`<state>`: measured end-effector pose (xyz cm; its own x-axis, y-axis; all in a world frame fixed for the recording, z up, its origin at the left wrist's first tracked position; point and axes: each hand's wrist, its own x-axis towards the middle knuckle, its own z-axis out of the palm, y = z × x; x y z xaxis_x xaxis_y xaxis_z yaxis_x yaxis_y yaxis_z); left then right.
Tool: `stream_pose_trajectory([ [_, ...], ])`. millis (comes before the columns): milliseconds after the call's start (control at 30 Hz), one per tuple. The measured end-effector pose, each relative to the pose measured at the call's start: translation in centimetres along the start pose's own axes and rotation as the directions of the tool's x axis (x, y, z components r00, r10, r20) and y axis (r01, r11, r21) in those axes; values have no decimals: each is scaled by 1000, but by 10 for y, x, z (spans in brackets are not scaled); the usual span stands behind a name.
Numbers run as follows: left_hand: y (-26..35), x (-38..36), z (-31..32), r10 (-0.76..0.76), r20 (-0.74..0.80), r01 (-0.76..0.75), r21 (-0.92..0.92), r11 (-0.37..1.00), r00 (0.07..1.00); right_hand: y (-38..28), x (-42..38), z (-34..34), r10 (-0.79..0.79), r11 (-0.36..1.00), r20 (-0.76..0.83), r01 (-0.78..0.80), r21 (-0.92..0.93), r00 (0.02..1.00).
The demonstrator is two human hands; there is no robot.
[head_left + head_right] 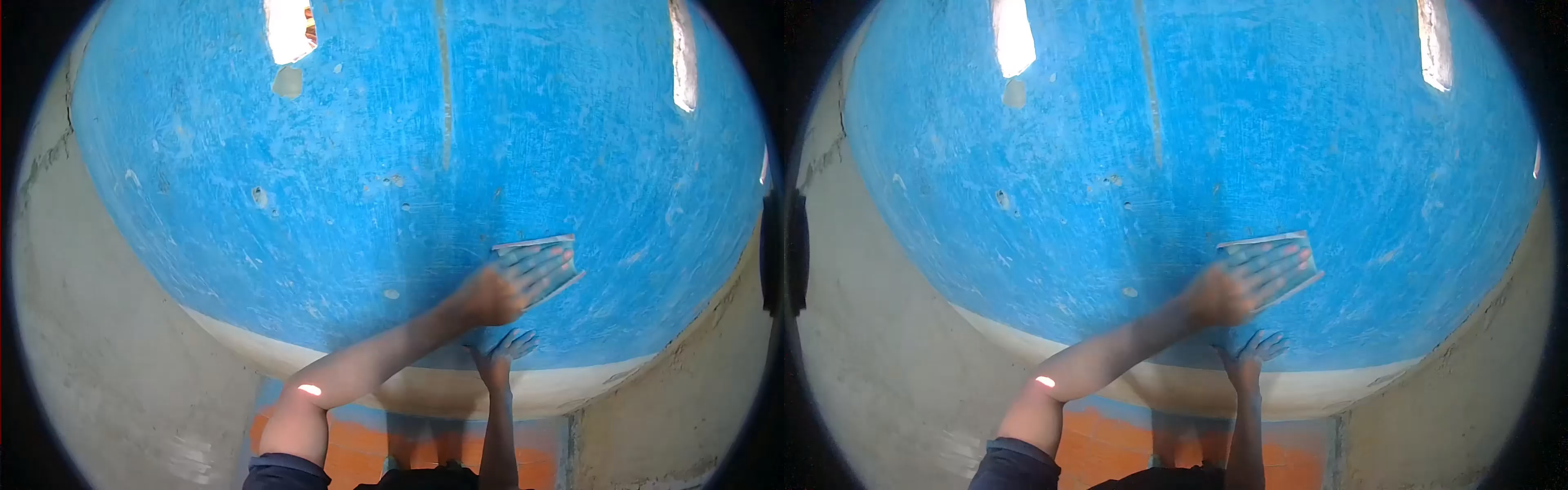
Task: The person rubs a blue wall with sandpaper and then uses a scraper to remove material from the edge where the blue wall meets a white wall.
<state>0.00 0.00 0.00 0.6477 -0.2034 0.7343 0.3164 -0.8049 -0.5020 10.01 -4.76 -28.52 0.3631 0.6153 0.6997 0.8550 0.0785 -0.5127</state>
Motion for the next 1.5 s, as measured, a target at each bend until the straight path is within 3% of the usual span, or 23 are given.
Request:
stream_pose_trajectory([
  [133, -64, -17, -63, -344, -135, 368, 246, 897, 929, -41, -18, 13, 87, 996, 88, -86, -18, 992],
  [200, -99, -14, -96, -563, -538, 693, 55, 719, 627, -36, -15, 9, 72, 996, 95, -67, -51, 993],
  [233, -106, -5, -122, -746, -562, 836, -164, 523, 357, -34, -13, 9, 33, 998, 65, -29, -61, 997],
  [300, -108, 3, -129, -783, -593, 832, -328, 448, 187, -32, -11, 10, -11, 997, 35, 14, -72, 999],
  [367, -90, 7, -96, -647, -634, 750, -155, 643, 424, -23, -8, 7, -32, 996, 32, 35, -88, 999],
  [400, -78, -3, -70, -631, -479, 743, 70, 665, 610, -21, -5, 7, -34, 995, 28, 36, -91, 999],
  [433, -62, -19, -38, -624, -58, 583, 432, 688, 779, -18, -4, 5, -35, 995, 26, 37, -95, 999],
  [467, -43, -23, -22, -526, 216, 480, 232, 846, 822, -17, -4, 5, -35, 995, 27, 37, -96, 999],
  [533, -15, -4, -39, -117, 190, 127, -38, 991, 975, -15, -3, 2, -29, 993, 39, 34, -116, 999],
  [567, -10, 2, -46, -12, 142, 24, -88, 996, 990, -12, -1, 0, -27, 991, 44, 33, -131, 999],
  [667, -69, 4, -75, -293, -36, 295, 173, 940, 955, -7, 4, -3, -63, 995, 0, 63, -77, 998],
  [733, -97, 26, -107, -503, -368, 534, -19, 845, 782, -7, 4, -4, -56, 993, 19, 58, -103, 998],
  [767, -100, 43, -125, -641, -547, 582, -308, 752, 539, -7, 4, -4, -57, 991, 32, 60, -116, 998],
  [867, -96, 40, -116, -566, -583, 623, -127, 772, 583, -6, 2, -3, -55, 993, 27, 57, -102, 998],
  [967, -37, -17, -50, -197, 60, 115, 632, 767, 979, -9, 6, -6, -96, 990, 0, 96, -108, 995],
  [1000, -17, -48, -27, -99, 141, 103, -23, 994, 985, -8, 4, -5, -34, 993, 49, 40, -108, 998],
  [1033, 11, -81, -13, 92, 275, -94, -7, 996, 957, -5, 0, -3, 27, 993, 98, -15, -113, 995],
  [1100, 25, -110, -5, 173, 415, -98, -196, 976, 893, -2, -3, -4, 46, 994, 113, -35, -100, 993],
  [1200, -11, -88, -15, 138, 287, -153, 33, 988, 948, -4, 3, -1, -35, 997, 19, 36, -65, 999],
  [1267, -43, -36, -41, -86, 63, 63, 292, 954, 994, -5, 3, -2, -48, 995, 11, 48, -87, 999],
  [1367, -87, 36, -90, -332, -337, 385, 102, 917, 881, -7, 5, -4, -61, 994, 5, 61, -90, 998],
  [1467, -80, 31, -73, -383, -448, 445, 38, 895, 808, -10, 4, -6, -34, 997, 31, 36, -75, 999],
  [1500, -61, 8, -54, -360, -240, 406, 189, 894, 902, -11, 2, -7, -33, 996, 34, 35, -76, 999],
])
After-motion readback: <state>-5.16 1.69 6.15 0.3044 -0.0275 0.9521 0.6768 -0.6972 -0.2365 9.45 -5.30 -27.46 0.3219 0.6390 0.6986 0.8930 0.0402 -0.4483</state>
